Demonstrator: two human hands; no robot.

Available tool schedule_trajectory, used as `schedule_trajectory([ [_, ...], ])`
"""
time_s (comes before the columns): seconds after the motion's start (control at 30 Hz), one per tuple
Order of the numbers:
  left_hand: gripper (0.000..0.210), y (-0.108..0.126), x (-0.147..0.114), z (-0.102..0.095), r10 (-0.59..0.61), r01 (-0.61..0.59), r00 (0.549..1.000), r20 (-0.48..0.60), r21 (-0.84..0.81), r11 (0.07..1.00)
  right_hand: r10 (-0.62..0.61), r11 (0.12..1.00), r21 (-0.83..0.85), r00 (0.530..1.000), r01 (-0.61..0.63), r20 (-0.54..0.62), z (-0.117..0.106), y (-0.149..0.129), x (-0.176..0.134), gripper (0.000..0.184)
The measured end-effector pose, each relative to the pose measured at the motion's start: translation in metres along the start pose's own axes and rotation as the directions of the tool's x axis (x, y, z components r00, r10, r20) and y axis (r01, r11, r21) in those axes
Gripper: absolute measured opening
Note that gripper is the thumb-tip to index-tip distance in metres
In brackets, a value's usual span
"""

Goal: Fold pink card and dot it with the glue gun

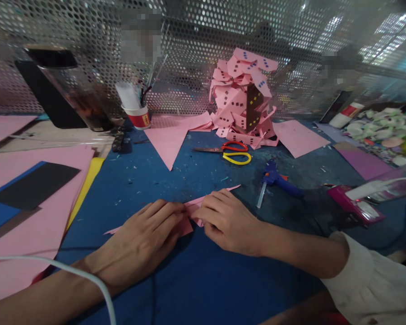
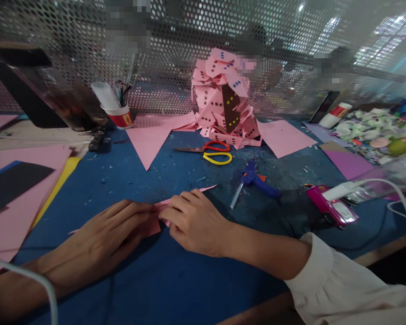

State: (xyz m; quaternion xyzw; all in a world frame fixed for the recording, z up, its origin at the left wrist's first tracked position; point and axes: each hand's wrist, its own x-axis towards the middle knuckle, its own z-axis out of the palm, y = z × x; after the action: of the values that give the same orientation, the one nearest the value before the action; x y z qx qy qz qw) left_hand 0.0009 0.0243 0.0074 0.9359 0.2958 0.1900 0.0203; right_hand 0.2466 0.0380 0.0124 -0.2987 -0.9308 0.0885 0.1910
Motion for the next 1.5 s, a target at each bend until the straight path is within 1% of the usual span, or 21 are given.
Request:
schedule_trajectory([
  [0.1,0.017,-0.0001,0.0000,0.0000,0.002,-0.002,1.000,-0.002,-0.027,1.000,0.005,1.000,-0.019,1.000,-0.005,0.017,0.0006,-0.0002,0.0005,0.024],
  [0.17,0.018,-0.0008,-0.0007,0.0004,-0.021,0.022,1.000,0.013,-0.055,0.998,0.007,1.000,-0.029,1.000,-0.006,0.028,0.0010,-0.0004,0.0009,0.025],
  [0.3,0.026,-0.0024,-0.0027,0.0018,-0.061,0.063,0.998,0.022,-0.103,0.993,0.007,0.999,-0.052,0.999,-0.005,0.044,0.0022,-0.0008,0.0016,0.025],
  [0.4,0.032,-0.0026,-0.0036,0.0022,-0.058,0.060,0.998,0.021,-0.102,0.993,0.009,0.997,-0.079,0.998,-0.005,0.056,0.0023,-0.0011,0.0017,0.023],
  [0.67,0.031,-0.0023,-0.0033,0.0012,-0.049,0.051,0.998,0.025,-0.099,0.994,0.016,0.996,-0.091,0.994,-0.007,0.106,-0.0008,-0.0021,0.0034,0.024],
  [0.93,0.032,-0.0034,-0.0023,0.0012,-0.063,0.067,0.997,0.033,-0.108,0.992,0.001,0.995,-0.100,0.996,0.009,0.090,-0.0001,-0.0018,0.0043,0.021],
  [1.03,0.030,-0.0031,-0.0015,0.0010,-0.047,0.049,0.999,0.023,-0.096,0.994,-0.013,0.996,-0.088,0.997,0.019,0.073,-0.0001,-0.0003,0.0033,0.021],
  [1.2,0.019,-0.0021,-0.0003,-0.0007,-0.019,0.021,1.000,0.025,-0.071,0.997,-0.036,0.998,-0.052,0.998,0.039,0.050,-0.0026,0.0009,0.0006,0.019],
  [1.5,0.018,-0.0033,-0.0004,-0.0001,0.007,-0.007,1.000,0.010,-0.026,1.000,-0.078,0.997,-0.012,0.997,0.078,0.026,-0.0057,0.0041,-0.0026,0.015],
])
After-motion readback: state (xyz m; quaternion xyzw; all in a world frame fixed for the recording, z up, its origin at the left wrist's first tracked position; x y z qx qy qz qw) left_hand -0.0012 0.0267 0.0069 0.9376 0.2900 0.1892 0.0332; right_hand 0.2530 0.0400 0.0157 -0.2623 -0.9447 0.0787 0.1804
